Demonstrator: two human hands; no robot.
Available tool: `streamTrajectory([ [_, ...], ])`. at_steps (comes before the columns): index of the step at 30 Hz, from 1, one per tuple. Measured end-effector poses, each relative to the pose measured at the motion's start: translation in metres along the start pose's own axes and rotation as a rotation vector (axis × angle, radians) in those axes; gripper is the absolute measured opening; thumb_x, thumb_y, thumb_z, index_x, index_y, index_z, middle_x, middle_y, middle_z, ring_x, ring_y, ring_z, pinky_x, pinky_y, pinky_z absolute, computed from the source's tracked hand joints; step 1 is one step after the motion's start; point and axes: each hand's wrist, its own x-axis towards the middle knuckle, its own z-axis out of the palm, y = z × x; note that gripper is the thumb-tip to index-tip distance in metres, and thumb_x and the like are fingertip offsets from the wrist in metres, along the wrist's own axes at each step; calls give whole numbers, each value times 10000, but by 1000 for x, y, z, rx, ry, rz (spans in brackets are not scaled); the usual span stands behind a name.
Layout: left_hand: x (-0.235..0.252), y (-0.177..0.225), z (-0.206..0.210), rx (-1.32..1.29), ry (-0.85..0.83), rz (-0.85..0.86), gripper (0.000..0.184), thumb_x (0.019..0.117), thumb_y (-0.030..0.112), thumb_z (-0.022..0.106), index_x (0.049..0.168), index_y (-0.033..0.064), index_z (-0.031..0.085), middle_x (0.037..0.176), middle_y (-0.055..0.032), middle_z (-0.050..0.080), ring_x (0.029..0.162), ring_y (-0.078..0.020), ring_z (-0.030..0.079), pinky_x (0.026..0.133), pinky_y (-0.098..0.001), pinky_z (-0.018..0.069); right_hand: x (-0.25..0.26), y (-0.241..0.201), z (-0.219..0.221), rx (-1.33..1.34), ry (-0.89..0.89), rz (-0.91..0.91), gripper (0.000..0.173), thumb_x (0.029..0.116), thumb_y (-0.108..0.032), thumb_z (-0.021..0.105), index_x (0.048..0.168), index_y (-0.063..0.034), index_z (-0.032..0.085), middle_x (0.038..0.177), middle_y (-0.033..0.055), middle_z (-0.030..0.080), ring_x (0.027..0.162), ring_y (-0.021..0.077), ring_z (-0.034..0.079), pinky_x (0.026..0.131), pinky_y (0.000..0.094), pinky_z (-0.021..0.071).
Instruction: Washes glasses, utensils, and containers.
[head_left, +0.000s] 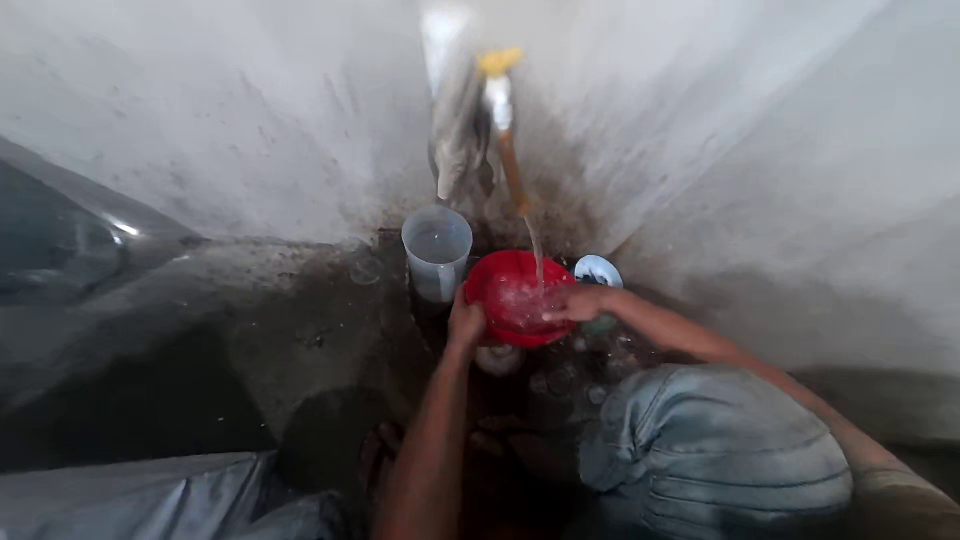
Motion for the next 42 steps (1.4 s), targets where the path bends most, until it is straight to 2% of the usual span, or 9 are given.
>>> streamTrajectory([
  [2, 12, -9, 4, -17, 13, -49, 423, 1099, 329, 432, 1515, 260, 454, 1271, -224, 636, 1009, -392, 688, 751, -604, 585, -25, -7, -15, 28, -20, 30, 749, 970, -730, 457, 1208, -79, 741, 1233, 189, 705, 1279, 373, 595, 1176, 627, 329],
  [7, 31, -22, 10, -86, -119, -243, 447, 1071, 366, 485, 1408, 76, 521, 1104, -236, 672, 846, -333, 701, 700, -491, 599, -69, -35, -48, -107, 40, -110, 162, 948, -225, 740, 1102, -200, 786, 1029, 65, 753, 1019, 265, 701, 947, 581, 535],
  [14, 14, -21, 26, -221, -430, -47, 395, 1119, 261, 340, 1356, 39, 564, 1163, -118, 674, 996, -185, 658, 877, -377, 555, -57, -33, -75, -8, 415, -385, 188, 928, -197, 663, 1087, -163, 759, 1053, 17, 730, 1076, 215, 637, 1082, 542, 385],
  [19, 13, -23, 37, -384, -279, 125, 804, 1004, 733, 230, 1360, 121, 611, 1242, -123, 696, 1152, -264, 660, 964, -504, 550, 2, -28, -85, 30, 537, -218, 390, 1054, -324, 397, 1129, -120, 721, 1206, 89, 692, 1229, 289, 591, 1080, 591, 394],
  [21, 14, -23, 35, -356, -179, 302, 643, 1051, 612, 364, 1231, 85, 685, 1126, -133, 726, 1050, -259, 697, 907, -488, 584, 21, -34, -89, 46, 570, -121, 535, 1081, -498, 375, 1063, -89, 720, 1166, 132, 671, 1168, 312, 619, 1048, 574, 456],
  [26, -16, 17, 44, -103, 89, 451, 389, 1083, 378, 498, 991, 46, 680, 820, -104, 671, 734, -203, 661, 708, -423, 577, 33, -69, -66, 28, 793, -188, 451, 1069, -367, 429, 965, -57, 739, 1106, 136, 674, 1140, 323, 618, 995, 527, 510],
  [32, -21, 32, 50, -219, 411, 195, 472, 1101, 398, 435, 1002, -1, 668, 893, -158, 666, 824, -254, 656, 789, -480, 546, 27, -74, -15, -188, 866, -406, 453, 1077, -449, 381, 1465, -320, 576, 1603, -59, 448, 1541, 185, 302, 1279, 510, 200],
  [38, -17, 27, 25, -467, 518, 60, 492, 1091, 438, 446, 1048, 3, 673, 1007, -189, 673, 915, -289, 664, 805, -507, 556, 33, -39, -19, 569, 841, -201, 546, 1097, -513, 310, 1523, -241, 516, 1580, 48, 478, 1478, 218, 418, 1235, 498, 324],
  [42, -10, 9, 5, -600, 529, 18, 610, 1062, 561, 421, 1162, 10, 663, 1134, -212, 674, 1044, -336, 659, 868, -568, 546, 31, -30, -11, 1162, 633, -10, 831, 974, -798, 227, 1449, -195, 547, 1355, 118, 643, 1217, 279, 632, 976, 572, 533],
])
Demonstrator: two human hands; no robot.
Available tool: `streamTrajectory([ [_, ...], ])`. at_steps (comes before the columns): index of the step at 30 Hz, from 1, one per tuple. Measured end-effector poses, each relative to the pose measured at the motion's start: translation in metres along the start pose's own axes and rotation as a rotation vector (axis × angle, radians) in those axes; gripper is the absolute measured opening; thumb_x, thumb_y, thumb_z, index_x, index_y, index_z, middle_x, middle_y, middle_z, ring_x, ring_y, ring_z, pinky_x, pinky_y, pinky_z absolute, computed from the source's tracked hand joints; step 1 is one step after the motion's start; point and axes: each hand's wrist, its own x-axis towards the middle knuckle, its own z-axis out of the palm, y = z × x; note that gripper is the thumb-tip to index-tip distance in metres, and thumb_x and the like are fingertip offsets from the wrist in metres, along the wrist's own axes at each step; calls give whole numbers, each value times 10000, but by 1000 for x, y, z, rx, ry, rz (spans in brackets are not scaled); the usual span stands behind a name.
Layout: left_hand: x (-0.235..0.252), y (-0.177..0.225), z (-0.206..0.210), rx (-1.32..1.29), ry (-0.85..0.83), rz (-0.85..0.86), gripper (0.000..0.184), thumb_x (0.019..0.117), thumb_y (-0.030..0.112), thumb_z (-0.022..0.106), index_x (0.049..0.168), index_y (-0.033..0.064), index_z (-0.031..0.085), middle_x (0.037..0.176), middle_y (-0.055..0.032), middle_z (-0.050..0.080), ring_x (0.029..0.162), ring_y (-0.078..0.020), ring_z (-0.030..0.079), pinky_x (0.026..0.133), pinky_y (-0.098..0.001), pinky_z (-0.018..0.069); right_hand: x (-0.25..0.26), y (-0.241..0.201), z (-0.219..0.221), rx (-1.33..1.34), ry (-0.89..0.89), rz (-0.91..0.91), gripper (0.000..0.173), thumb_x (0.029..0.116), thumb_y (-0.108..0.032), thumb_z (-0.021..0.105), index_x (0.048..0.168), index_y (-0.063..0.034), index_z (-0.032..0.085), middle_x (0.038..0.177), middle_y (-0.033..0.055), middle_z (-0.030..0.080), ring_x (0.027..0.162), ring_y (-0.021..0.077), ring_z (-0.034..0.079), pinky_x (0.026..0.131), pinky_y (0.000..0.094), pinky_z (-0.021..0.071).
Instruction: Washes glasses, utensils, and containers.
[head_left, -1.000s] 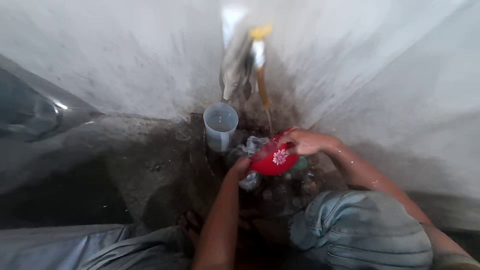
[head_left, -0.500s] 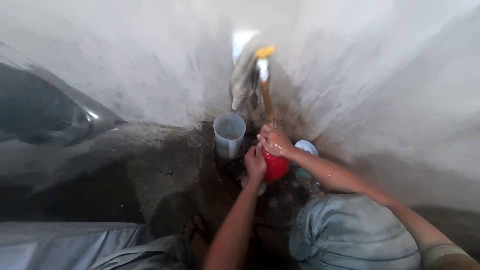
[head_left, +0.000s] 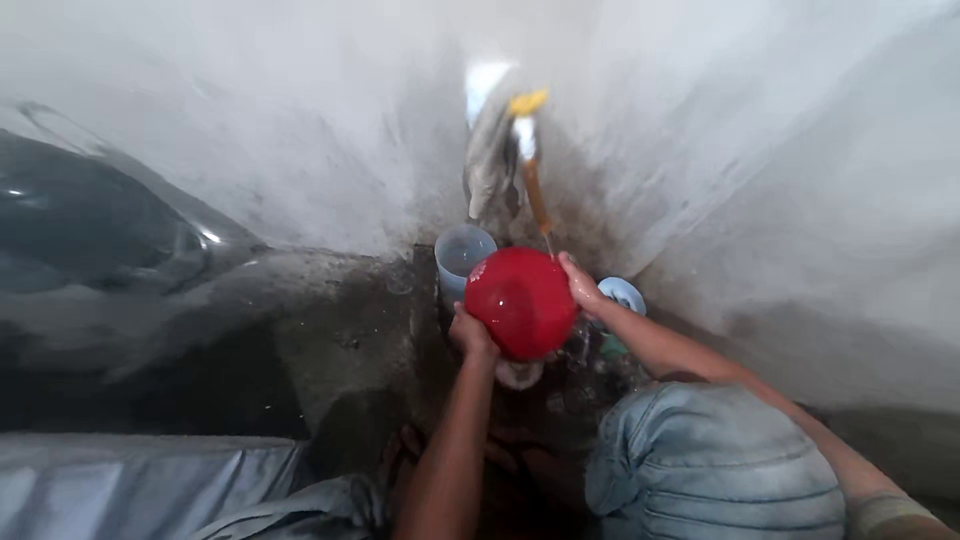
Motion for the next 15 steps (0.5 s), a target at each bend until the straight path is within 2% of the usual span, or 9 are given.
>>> streamTrajectory([
  [1, 4, -3, -4, -22, -6, -32, 655, 1039, 613, 427, 1179, 20, 667, 1147, -207, 682, 1057, -339, 665, 874, -578, 550, 0, 2, -1, 48, -29, 69, 896, 925, -856, 244, 1437, -193, 559, 1314, 140, 663, 1180, 308, 651, 938, 591, 547],
  [2, 8, -7, -9, -26, -18, -69, 715, 1012, 672, 422, 1194, 27, 669, 1160, -205, 687, 1071, -342, 668, 880, -588, 552, 0, 2, -3, 58, -68, 103, 900, 909, -872, 261, 1468, -221, 533, 1335, 135, 654, 1204, 312, 641, 956, 599, 539],
  [4, 14, -20, -17, 27, -49, -96, 810, 975, 750, 393, 1216, 27, 668, 1188, -213, 686, 1101, -346, 668, 908, -594, 555, -4, -2, -3, 34, -94, 103, 838, 925, -839, 333, 1491, -250, 521, 1355, 102, 655, 1229, 278, 637, 994, 571, 535],
  [7, 13, -36, -25, 232, -44, 91, 701, 1045, 628, 383, 1174, 5, 677, 1123, -234, 684, 1058, -346, 662, 923, -556, 535, -2, -6, -9, -5, -126, 14, 704, 986, -693, 469, 1471, -188, 531, 1321, 113, 672, 1197, 259, 660, 1005, 521, 550],
  [9, 10, -45, -22, 237, -197, 109, 644, 1094, 537, 312, 1359, 4, 559, 1279, -246, 628, 1181, -341, 617, 1008, -547, 504, -2, -9, -19, -88, -99, -59, 663, 984, -587, 588, 1475, -144, 527, 1345, 133, 648, 1211, 263, 646, 1026, 511, 538],
  [11, -2, -50, -17, 166, -371, 63, 698, 1088, 582, 199, 1511, 81, 439, 1446, -185, 557, 1314, -288, 555, 1083, -523, 477, -12, -14, -28, -204, -24, -116, 639, 932, -548, 694, 1389, -113, 594, 1291, 133, 669, 1173, 250, 656, 1018, 504, 539],
  [12, -11, -47, -18, 150, -416, 50, 719, 1077, 608, 179, 1539, 108, 411, 1487, -171, 528, 1350, -281, 528, 1103, -530, 457, -17, -16, -30, -251, -1, -155, 606, 913, -539, 720, 1335, -113, 631, 1238, 116, 694, 1131, 228, 675, 1001, 491, 554],
  [14, -25, -28, -25, 145, -475, 89, 720, 1079, 599, 154, 1566, 115, 371, 1547, -158, 468, 1410, -261, 469, 1155, -516, 405, -15, -20, -36, -361, -86, -374, 550, 958, -511, 665, 1286, -70, 659, 1163, 137, 715, 1066, 234, 692, 947, 489, 570],
  [15, -30, -18, -27, 153, -485, 131, 712, 1089, 573, 152, 1577, 93, 350, 1576, -170, 429, 1445, -264, 430, 1187, -509, 368, -3, -17, -44, -411, -211, -637, 507, 1021, -430, 585, 1252, 15, 656, 1103, 186, 721, 1000, 243, 709, 864, 449, 596],
])
